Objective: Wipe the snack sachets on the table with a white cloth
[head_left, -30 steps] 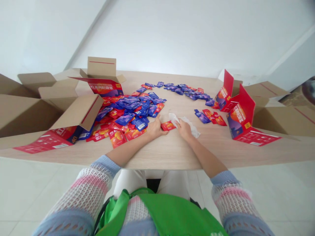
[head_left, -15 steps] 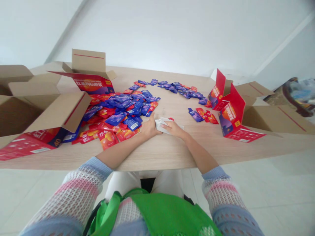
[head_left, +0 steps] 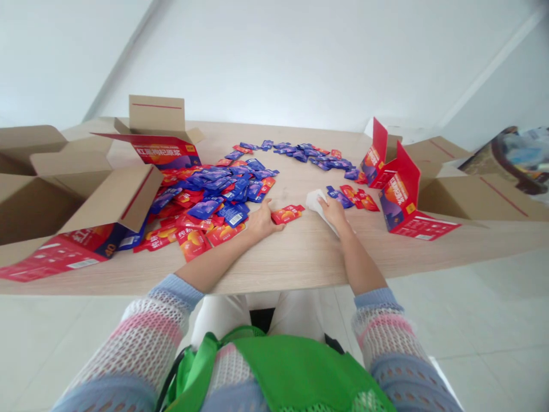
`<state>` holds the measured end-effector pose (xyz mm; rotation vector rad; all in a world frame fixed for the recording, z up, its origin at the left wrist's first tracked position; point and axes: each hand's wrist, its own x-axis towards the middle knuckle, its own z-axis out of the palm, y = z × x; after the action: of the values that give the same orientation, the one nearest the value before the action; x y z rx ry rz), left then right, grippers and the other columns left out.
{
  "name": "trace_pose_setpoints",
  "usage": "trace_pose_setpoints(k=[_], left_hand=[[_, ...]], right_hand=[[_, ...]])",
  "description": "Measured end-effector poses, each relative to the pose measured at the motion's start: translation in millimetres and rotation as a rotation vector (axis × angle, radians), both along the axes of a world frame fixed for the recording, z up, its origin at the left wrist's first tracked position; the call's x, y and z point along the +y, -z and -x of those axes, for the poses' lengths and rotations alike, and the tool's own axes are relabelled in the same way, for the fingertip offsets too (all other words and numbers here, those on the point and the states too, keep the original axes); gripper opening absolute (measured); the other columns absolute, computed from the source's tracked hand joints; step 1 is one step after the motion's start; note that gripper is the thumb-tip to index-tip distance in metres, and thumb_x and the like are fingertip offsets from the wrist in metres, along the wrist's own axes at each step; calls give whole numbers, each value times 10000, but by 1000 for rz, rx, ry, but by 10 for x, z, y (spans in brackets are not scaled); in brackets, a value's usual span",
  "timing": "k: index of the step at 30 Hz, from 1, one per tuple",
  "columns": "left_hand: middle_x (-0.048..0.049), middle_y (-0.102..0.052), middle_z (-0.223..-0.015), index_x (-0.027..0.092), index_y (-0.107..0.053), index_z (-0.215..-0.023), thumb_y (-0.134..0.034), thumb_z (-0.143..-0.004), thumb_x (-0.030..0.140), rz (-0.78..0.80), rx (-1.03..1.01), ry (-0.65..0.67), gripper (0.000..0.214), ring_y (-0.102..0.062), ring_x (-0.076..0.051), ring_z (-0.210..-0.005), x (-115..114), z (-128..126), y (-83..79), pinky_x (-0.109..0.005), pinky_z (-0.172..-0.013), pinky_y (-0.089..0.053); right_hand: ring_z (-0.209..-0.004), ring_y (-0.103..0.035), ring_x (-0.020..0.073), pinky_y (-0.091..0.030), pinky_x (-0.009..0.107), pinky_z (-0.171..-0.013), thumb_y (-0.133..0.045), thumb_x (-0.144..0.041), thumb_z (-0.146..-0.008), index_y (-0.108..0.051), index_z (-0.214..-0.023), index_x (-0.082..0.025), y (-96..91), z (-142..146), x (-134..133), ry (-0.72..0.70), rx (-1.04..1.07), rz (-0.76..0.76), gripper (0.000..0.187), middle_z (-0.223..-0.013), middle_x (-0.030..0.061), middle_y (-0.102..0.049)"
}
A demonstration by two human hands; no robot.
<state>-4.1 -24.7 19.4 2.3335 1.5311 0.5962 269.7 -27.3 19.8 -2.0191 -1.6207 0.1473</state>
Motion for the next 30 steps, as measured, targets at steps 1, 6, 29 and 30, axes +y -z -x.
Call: trace_pose_setpoints(k=[1,6,29,30], left_hand=[[-58,-651,-1007,168,-219,-1384,-725,-617,526,5,-2,1,986,-638,-258,-940,-3,-1,-8,-310,-747,-468],[-61,-647,-1035,174,-209,-1384,-722,-622,523,-2,-9,-1,983,-632,-261,-972,-10,-10,-19,-315,-773,-472],[-109,-657,-974,94,-82,-1389,-707,-623,560,-2,44,-8,1093,-659,-282,-877,6,-43,-18,-299,-678,-468],[-109,-656,-973,91,-76,-1389,-703,-624,563,-4,42,-7,1096,-659,-280,-870,6,-41,-20,-295,-669,-466]], right_hand=[[-795,-599,262,-404,308,-681,-357,-483,-917,-659,-890,-130,-6,30,0,20,16,-44,465,-834,146,-674],[-891,-610,231,-436,285,-756,-265,-513,-945,-610,-1089,-160,-21,503,-112,-208,184,-226,514,-955,98,-687],[-1302,-388,257,-259,441,-1075,-442,-238,-905,-456,-1359,-202,211,467,33,-411,-240,52,456,-1374,97,-488],[-1284,-409,262,-277,432,-1060,-434,-239,-908,-467,-1350,-202,198,419,16,-376,-246,51,444,-1364,100,-497]])
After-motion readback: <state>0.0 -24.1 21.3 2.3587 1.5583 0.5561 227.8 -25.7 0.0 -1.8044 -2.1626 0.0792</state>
